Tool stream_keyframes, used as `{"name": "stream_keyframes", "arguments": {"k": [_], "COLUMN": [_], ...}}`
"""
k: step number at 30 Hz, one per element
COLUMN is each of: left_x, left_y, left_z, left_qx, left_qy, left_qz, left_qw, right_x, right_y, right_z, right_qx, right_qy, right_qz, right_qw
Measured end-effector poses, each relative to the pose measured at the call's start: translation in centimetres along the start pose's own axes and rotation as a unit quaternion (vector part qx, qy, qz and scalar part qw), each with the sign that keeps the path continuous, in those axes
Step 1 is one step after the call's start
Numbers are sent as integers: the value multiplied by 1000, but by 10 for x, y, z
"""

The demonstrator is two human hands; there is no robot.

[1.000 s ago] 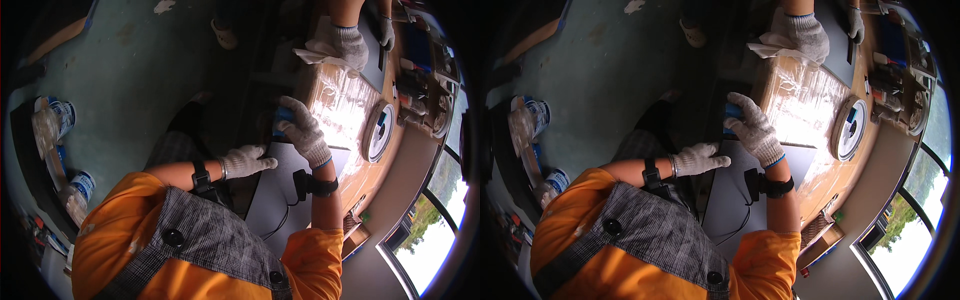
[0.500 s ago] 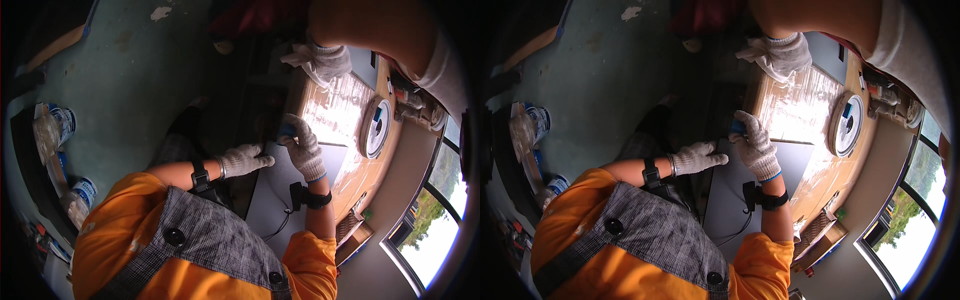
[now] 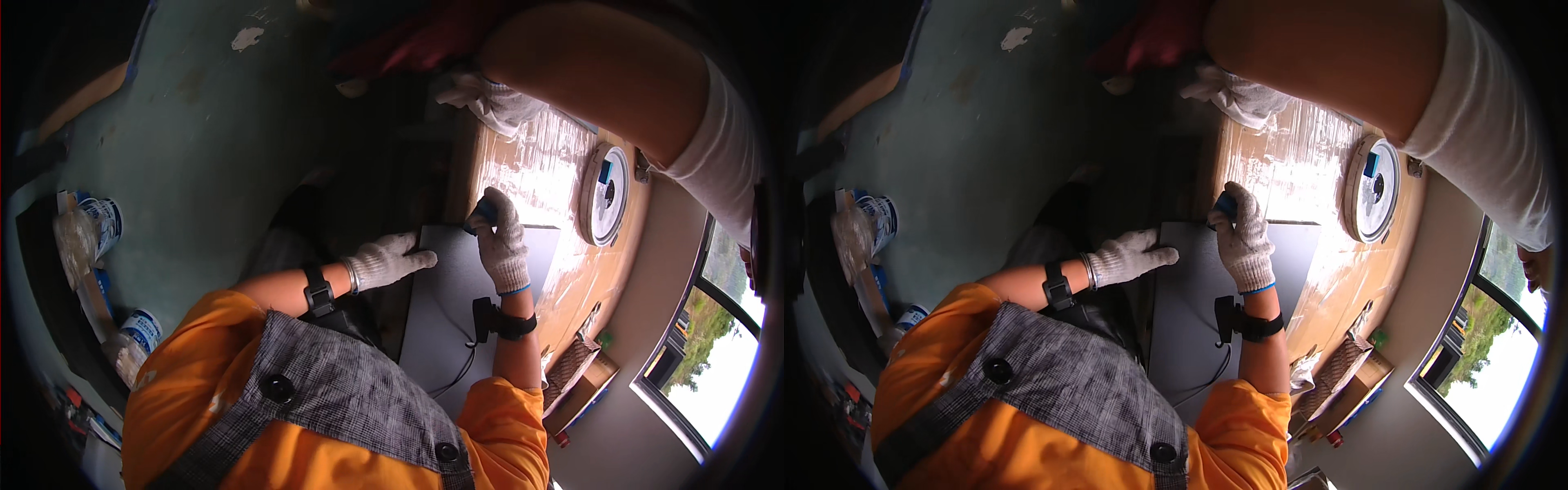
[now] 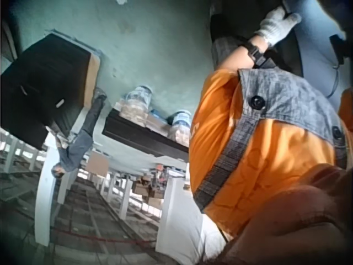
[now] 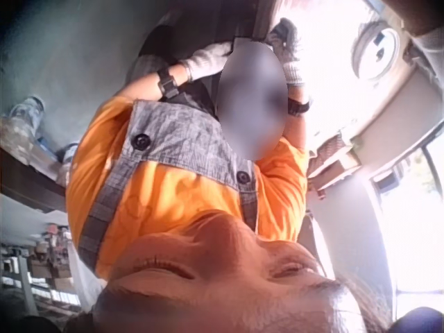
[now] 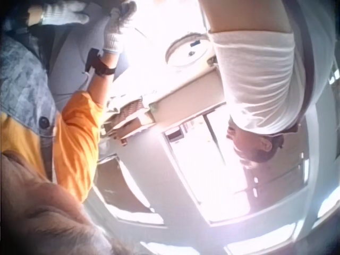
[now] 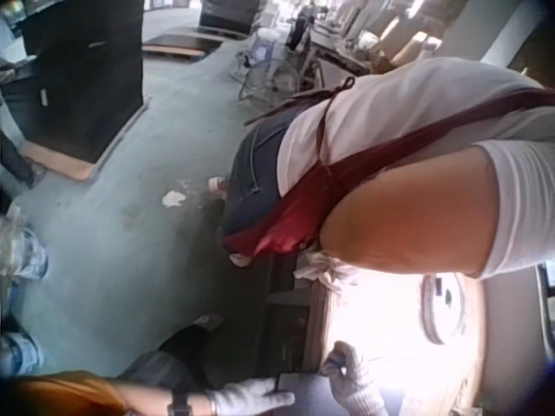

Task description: Cleaning and moving furniture panels in a factory environment.

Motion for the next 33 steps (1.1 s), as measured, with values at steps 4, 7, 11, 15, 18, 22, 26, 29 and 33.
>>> {"name": "stream_keyframes", "arguments": {"k": [4,7,11,15,18,22,26,29,33], "left_x": [-10,-6,-13,-25,-21,-9,-4,-3,-1], "left_y": [1,0,-1,-4,-5,-3,-3,-3,-3], "left_z": [-17,-6,-23,-55,-45,-8,-8,-4,5], "left_qx": [0,-25,-76,-114,-124,-154,-88,-86,-105], "left_qy": [10,-10,-39,-17,-17,-77,-33,-25,-27], "left_qz": [3,-11,12,48,39,5,12,8,14], "left_qw": [1000,1000,996,992,991,985,995,996,994], "right_x": [-5,-6,7,6,5,17,17,14,24], "right_y": [25,23,-13,-3,3,-37,-25,-11,-48], "right_z": [-33,-32,25,-2,-6,38,23,7,33], "right_qx": [73,82,54,103,86,86,50,78,123], "right_qy": [-73,-93,-20,-49,-46,17,22,-23,86], "right_qz": [8,10,57,73,57,124,108,70,110], "right_qw": [995,992,997,991,994,988,993,994,982]}}
Point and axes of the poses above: each hand's wrist, its own x-axis away from the middle knuckle, its own y-axis out of the palm, z = x × y, the point moved 2 cm from there along -x, towards the middle knuckle, and after that the axes turned 15 degrees about -z, right-handed, at the moved point
